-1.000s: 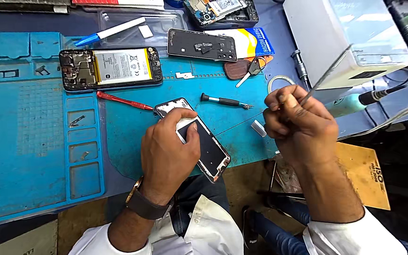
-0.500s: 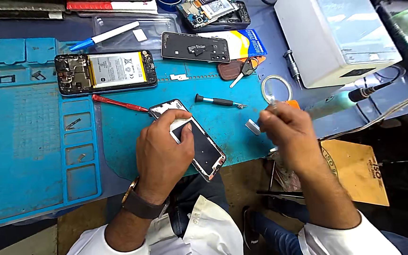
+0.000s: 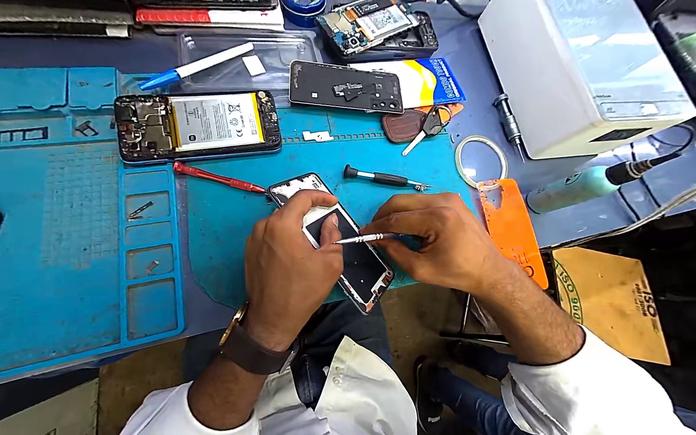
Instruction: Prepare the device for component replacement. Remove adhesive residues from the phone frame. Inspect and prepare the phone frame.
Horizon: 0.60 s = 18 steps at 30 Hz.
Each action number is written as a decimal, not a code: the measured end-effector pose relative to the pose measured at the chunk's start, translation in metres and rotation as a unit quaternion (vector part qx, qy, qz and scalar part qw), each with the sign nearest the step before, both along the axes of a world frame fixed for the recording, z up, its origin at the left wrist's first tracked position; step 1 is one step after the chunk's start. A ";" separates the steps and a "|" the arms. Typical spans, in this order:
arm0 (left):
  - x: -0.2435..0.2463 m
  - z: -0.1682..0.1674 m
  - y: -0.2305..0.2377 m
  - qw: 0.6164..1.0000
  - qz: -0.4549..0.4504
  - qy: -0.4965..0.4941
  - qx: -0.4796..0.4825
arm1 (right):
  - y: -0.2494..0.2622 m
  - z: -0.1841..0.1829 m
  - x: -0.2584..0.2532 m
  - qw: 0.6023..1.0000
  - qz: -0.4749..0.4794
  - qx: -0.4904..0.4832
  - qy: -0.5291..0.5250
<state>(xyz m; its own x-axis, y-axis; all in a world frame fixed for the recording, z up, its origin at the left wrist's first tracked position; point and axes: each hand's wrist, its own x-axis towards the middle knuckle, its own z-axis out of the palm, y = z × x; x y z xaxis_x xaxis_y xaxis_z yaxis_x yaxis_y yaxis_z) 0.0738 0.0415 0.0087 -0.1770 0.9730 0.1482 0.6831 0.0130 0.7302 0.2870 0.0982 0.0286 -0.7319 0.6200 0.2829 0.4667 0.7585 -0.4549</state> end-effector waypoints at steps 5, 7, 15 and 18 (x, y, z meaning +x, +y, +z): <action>0.000 0.001 0.000 1.000 -0.006 0.009 0.006 | 0.015 0.008 0.000 0.993 0.087 0.049 -0.056; -0.001 0.000 0.000 1.000 -0.008 0.004 0.005 | 0.022 0.010 0.000 0.989 0.115 0.058 -0.068; -0.001 0.001 0.000 1.000 -0.008 0.006 0.004 | 0.028 0.008 -0.009 0.980 0.149 0.089 -0.094; 0.000 0.001 0.000 1.000 -0.004 0.010 0.001 | 0.026 0.005 -0.011 0.990 0.103 0.043 -0.085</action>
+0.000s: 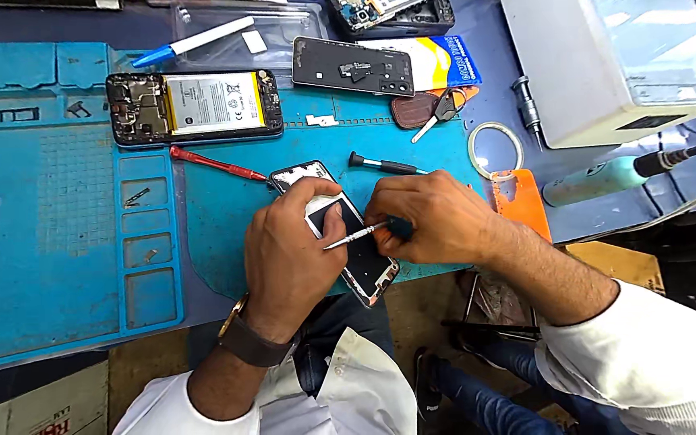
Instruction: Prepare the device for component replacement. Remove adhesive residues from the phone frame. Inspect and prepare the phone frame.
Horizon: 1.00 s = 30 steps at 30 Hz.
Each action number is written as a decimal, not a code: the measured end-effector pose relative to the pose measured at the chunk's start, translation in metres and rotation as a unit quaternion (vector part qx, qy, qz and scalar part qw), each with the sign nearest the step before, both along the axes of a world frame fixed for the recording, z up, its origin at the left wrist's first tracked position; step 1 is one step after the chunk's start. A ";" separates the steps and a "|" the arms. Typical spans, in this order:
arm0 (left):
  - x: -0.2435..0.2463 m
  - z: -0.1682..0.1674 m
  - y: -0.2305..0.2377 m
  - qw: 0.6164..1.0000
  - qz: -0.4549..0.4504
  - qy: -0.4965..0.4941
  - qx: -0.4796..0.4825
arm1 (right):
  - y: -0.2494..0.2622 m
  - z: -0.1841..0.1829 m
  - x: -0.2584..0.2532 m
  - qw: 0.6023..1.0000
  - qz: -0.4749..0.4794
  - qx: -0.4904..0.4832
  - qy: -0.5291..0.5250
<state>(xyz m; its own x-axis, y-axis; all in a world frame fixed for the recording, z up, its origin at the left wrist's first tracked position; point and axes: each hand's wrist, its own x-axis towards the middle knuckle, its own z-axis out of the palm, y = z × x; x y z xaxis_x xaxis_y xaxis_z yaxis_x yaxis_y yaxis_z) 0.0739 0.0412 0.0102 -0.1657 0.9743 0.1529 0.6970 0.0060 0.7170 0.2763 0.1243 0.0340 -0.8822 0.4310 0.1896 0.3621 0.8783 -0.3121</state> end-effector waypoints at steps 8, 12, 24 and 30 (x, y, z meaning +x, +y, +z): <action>0.002 0.001 -0.001 1.000 0.007 -0.011 0.003 | -0.002 0.006 -0.006 0.985 -0.112 -0.128 -0.033; 0.002 0.001 -0.001 1.000 0.010 -0.013 -0.004 | 0.000 0.009 -0.003 0.973 -0.131 -0.190 -0.027; 0.003 0.003 -0.002 1.000 0.008 -0.007 -0.002 | 0.002 0.023 0.010 0.902 -0.142 -0.375 0.157; 0.002 0.001 -0.001 1.000 0.004 -0.020 0.004 | -0.003 0.024 0.029 0.932 -0.220 -0.265 0.114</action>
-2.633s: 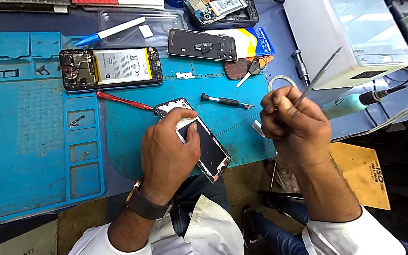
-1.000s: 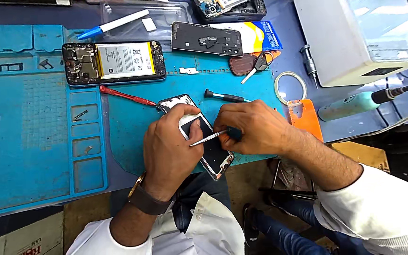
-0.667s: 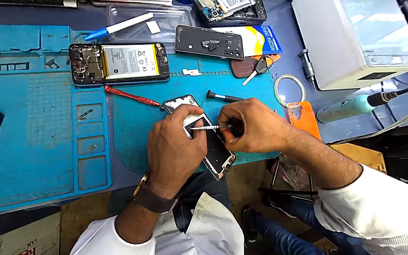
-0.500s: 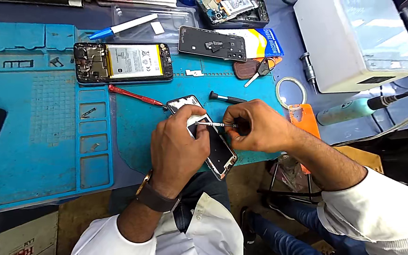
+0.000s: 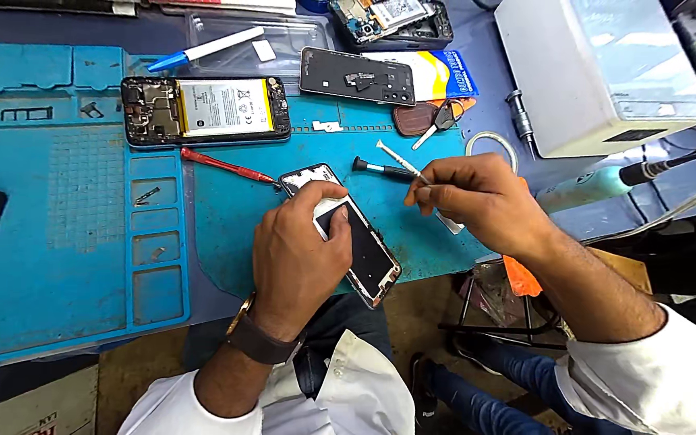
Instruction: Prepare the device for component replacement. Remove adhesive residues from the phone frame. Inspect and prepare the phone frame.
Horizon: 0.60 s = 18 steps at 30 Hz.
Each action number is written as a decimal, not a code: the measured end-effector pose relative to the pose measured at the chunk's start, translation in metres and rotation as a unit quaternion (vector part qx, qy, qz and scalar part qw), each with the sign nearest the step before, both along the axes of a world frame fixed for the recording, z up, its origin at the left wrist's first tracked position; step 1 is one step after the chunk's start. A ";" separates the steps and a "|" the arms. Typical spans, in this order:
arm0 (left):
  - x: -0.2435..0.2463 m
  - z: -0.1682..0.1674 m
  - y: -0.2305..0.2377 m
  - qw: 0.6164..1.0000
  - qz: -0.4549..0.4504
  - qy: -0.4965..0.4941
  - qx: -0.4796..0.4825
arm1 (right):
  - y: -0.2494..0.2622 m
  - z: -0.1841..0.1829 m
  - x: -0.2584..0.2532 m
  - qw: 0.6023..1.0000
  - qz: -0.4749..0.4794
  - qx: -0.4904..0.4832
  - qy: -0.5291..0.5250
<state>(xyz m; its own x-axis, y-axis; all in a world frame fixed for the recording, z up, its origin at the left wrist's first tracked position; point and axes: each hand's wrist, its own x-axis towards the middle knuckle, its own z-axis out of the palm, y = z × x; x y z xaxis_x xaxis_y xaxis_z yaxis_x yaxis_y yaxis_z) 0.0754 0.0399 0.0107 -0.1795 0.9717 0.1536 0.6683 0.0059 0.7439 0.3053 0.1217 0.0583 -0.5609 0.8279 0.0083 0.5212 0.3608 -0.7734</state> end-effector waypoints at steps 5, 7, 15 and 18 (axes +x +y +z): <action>-0.003 -0.004 -0.001 0.999 -0.021 -0.030 0.031 | -0.014 -0.009 0.006 0.989 -0.075 0.055 -0.118; -0.005 -0.006 -0.002 0.996 -0.033 -0.059 0.053 | -0.020 -0.011 0.005 0.986 -0.095 0.068 -0.120; -0.007 -0.007 -0.005 0.984 -0.070 -0.126 0.107 | -0.032 -0.017 -0.009 0.987 -0.117 0.087 -0.065; -0.008 -0.008 -0.005 0.978 -0.083 -0.139 0.128 | -0.036 -0.017 -0.018 0.994 -0.107 0.029 0.003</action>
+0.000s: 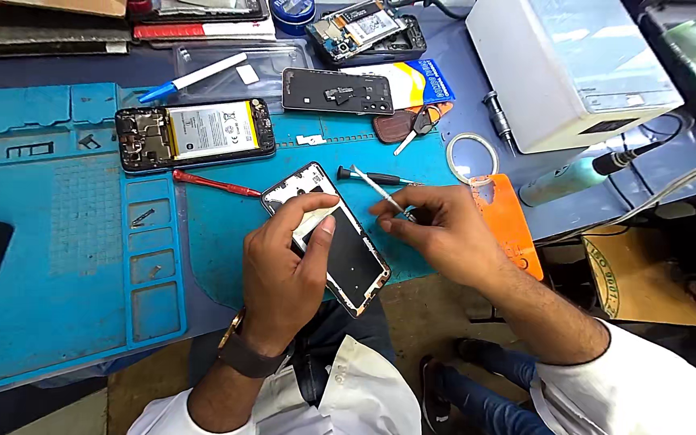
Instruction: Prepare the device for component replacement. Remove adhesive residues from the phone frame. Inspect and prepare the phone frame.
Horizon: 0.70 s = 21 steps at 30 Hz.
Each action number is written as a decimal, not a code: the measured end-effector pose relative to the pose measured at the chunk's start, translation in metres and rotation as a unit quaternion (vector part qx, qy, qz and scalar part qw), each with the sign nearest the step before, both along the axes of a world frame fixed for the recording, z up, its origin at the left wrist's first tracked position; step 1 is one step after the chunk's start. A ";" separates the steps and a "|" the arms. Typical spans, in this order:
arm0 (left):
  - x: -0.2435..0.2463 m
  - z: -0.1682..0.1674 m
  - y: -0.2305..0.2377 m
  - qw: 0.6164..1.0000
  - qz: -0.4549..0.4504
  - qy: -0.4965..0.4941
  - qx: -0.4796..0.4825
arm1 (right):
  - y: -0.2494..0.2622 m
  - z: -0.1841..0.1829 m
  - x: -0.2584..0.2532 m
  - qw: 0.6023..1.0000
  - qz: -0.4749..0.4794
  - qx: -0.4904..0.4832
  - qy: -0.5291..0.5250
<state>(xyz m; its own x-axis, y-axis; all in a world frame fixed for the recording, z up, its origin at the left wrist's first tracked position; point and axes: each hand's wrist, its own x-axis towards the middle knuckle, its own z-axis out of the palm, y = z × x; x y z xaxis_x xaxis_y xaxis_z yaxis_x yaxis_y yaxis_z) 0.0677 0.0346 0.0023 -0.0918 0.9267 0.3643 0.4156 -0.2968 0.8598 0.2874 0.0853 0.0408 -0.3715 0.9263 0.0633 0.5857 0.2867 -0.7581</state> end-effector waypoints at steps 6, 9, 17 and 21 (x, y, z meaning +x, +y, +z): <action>0.000 -0.001 0.000 1.000 0.000 0.007 0.003 | -0.005 -0.005 -0.005 0.999 -0.010 0.030 -0.017; 0.000 -0.001 0.000 1.000 0.004 0.007 -0.002 | -0.004 -0.006 -0.003 0.999 -0.036 0.011 -0.016; 0.001 0.000 -0.001 1.000 0.007 0.009 -0.008 | -0.010 -0.007 -0.009 0.999 0.017 -0.016 0.036; 0.001 -0.001 -0.001 1.000 0.010 0.010 -0.009 | -0.008 -0.008 -0.012 0.998 0.008 -0.043 0.046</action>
